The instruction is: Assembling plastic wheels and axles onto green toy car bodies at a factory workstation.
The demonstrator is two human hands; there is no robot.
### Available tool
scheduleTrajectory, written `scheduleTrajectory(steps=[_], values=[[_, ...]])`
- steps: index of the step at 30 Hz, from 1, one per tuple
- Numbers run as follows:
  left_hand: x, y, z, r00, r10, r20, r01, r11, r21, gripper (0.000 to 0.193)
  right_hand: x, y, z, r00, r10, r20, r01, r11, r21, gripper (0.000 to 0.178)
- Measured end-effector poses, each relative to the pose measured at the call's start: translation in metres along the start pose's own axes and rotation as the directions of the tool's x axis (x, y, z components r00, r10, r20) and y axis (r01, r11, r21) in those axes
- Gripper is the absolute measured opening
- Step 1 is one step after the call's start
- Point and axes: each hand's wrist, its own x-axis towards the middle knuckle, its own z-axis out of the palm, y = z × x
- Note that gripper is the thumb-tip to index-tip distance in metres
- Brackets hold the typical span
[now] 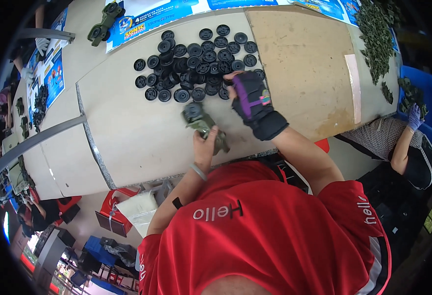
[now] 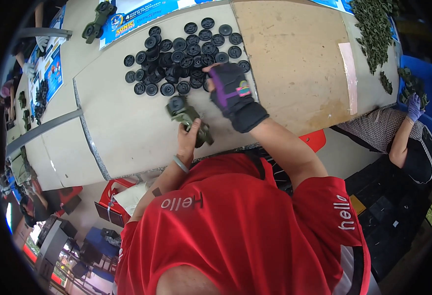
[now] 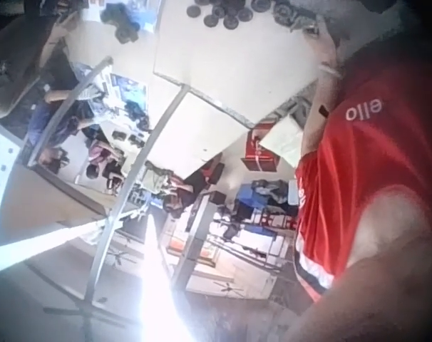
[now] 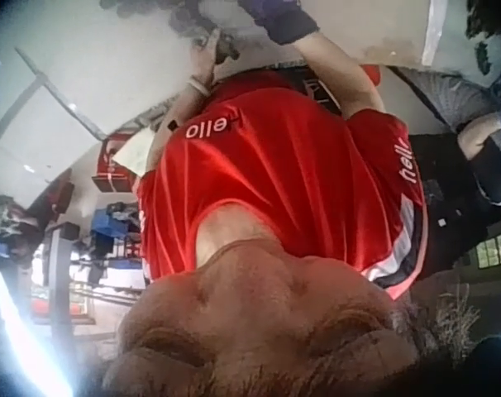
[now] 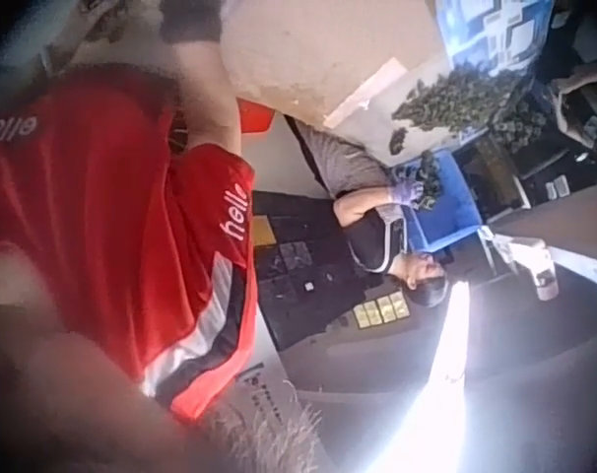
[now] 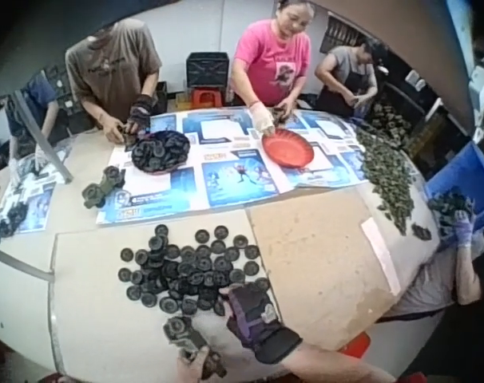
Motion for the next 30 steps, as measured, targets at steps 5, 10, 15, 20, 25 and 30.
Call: scheduleTrajectory(steps=[5, 10, 15, 20, 25, 30], values=[[-0.022, 0.053, 0.003, 0.924, -0.301, 0.235, 0.382, 0.731, -0.566, 0.079, -0.025, 0.034, -0.027, 0.943, 0.068, 0.326, 0.082, 0.902, -0.425, 0.030], [-0.050, 0.028, -0.019, 0.948, -0.315, 0.052, 0.311, 0.873, -0.376, 0.080, -0.026, 0.051, -0.024, 0.922, -0.001, 0.387, 0.192, 0.870, -0.455, 0.033], [-0.012, 0.066, -0.068, 0.737, 0.646, -0.198, -0.484, 0.710, 0.512, 0.084, -0.035, 0.040, -0.038, 0.932, 0.119, 0.343, -0.085, 0.990, -0.114, 0.040], [0.022, 0.093, -0.069, 0.721, 0.622, 0.304, -0.562, 0.269, 0.782, 0.084, -0.052, 0.021, -0.037, 0.926, -0.041, 0.374, 0.032, 0.999, 0.028, 0.039], [0.002, 0.075, -0.069, 0.746, 0.589, 0.310, -0.573, 0.331, 0.750, 0.070, -0.071, 0.005, -0.042, 0.940, -0.003, 0.342, -0.014, 0.999, 0.048, 0.038], [-0.045, 0.025, -0.068, 0.752, 0.651, 0.102, -0.512, 0.481, 0.711, 0.072, -0.083, -0.001, -0.050, 0.888, 0.094, 0.449, -0.134, 0.989, 0.058, 0.042]])
